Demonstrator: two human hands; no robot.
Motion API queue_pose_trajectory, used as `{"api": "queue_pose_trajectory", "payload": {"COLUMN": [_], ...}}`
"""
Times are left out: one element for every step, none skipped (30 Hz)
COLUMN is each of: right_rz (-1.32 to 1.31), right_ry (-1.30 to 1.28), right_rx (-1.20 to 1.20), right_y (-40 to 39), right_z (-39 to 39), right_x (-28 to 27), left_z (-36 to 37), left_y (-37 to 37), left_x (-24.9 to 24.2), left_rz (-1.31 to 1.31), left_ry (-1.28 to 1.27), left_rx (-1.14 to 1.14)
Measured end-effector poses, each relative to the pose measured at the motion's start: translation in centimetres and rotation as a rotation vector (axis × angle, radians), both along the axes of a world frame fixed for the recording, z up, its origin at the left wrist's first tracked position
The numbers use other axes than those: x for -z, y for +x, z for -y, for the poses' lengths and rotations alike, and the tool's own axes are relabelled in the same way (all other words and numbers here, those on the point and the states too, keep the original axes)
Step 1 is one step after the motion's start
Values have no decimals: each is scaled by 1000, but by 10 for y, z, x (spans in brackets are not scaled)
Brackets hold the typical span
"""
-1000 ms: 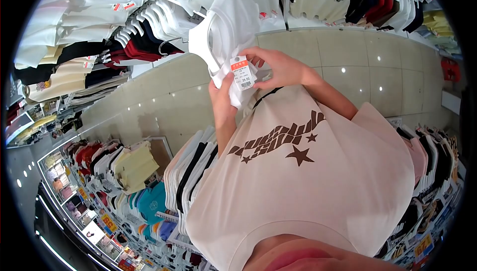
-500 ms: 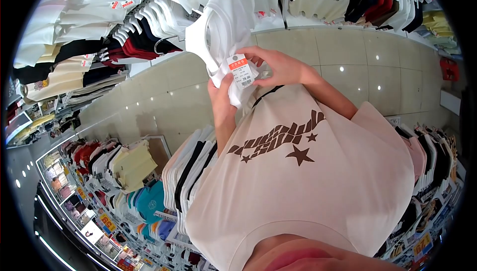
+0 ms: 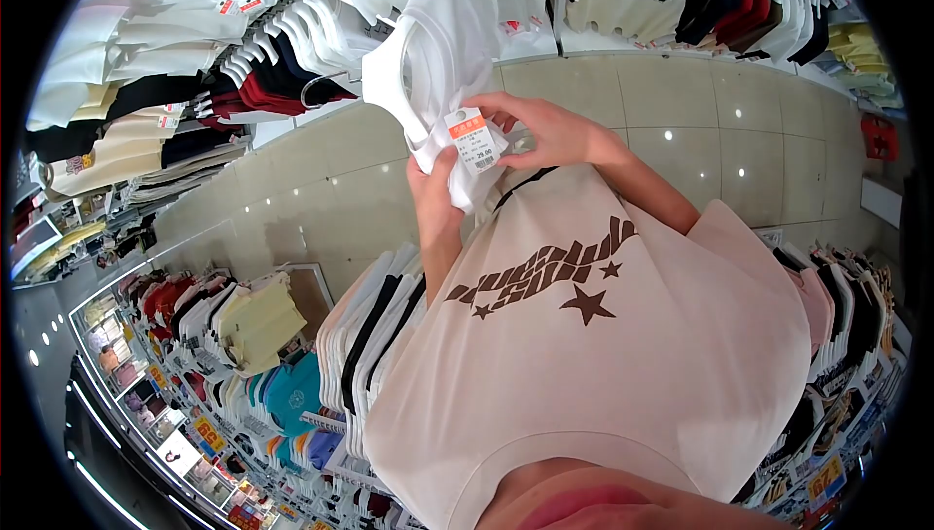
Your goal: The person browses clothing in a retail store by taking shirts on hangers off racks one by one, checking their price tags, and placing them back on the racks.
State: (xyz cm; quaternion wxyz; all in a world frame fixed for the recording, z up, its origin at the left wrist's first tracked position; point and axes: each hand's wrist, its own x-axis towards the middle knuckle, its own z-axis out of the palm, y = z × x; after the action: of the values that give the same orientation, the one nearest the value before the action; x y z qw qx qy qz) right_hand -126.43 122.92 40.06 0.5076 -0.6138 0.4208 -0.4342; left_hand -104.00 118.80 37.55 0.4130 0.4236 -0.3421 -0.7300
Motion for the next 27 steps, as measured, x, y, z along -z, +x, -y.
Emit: {"api": "queue_pose_trajectory", "payload": {"right_rz": [3, 5, 8, 7, 7, 6, 0, -6, -11, -2, 6, 14, 11, 10, 14, 17, 18, 18, 15, 13, 12, 14, 17, 20, 15, 11, 7], "right_ry": [0, -1, -1, -7, -13, -19, -20, -21, -23, -25, -27, -30, -20, -11, -5, -12, -17, -21, -19, -17, -16, -17, -18, -19, -21, -23, -25], "right_rx": [-1, -2, -3, -5, -7, -9, -13, -17, -21, -22, -23, -24, -18, -16, -18, -19, -18, -16, -14, -14, -14, -14, -13, -12, -8, -3, 1], "right_y": [0, 1, 1, 1, 1, 1, 1, 1, 1, 1, 2, 2, 1, 1, 3, 4, 4, 3, 3, 3, 3, 3, 3, 3, 3, 3, 3], "right_z": [0, 0, 0, 0, 0, 0, 0, 0, 0, 0, 0, 0, -2, -3, -2, -2, -2, -3, -3, -4, -4, -4, -4, -4, -4, -4, -5], "right_x": [1, 3, 4, 5, 5, 5, 5, 5, 5, 6, 8, 9, 8, 6, 5, 4, 4, 4, 4, 4, 4, 4, 4, 5, 5, 4, 4], "left_z": [0, 0, 0, 0, -1, -1, -1, -1, -2, -3, -3, -2, -3, -4, -6, -7, -7, -8, -8, -8, -8, -8, -8, -8, -8, -8, -8], "left_y": [0, 0, 1, 2, 2, 2, 2, 1, 1, 0, 1, 2, 1, 0, 0, 1, 1, 1, 1, 1, 2, 3, 3, 3, 3, 3, 4], "left_x": [0, 0, 0, 0, 1, 0, 1, -1, -3, -4, -4, -3, -2, -3, -6, -7, -7, -7, -6, -6, -5, -5, -5, -5, -5, -6, -6], "left_rz": [0, -3, -6, -9, -6, -4, -2, 4, 10, 16, 17, 18, 17, 25, 36, 46, 35, 23, 10, 6, 4, 1, -1, -2, -4, -1, 2], "left_ry": [-1, 0, 0, 0, 1, 1, 1, 6, 10, 14, 11, 7, 6, 20, 31, 43, 34, 27, 19, 23, 26, 30, 24, 19, 13, 13, 13], "left_rx": [-4, -1, 2, 4, 3, 2, 1, -2, -4, -7, -6, -6, 0, -7, -18, -27, -33, -36, -39, -36, -34, -32, -23, -13, -4, 1, 6]}}
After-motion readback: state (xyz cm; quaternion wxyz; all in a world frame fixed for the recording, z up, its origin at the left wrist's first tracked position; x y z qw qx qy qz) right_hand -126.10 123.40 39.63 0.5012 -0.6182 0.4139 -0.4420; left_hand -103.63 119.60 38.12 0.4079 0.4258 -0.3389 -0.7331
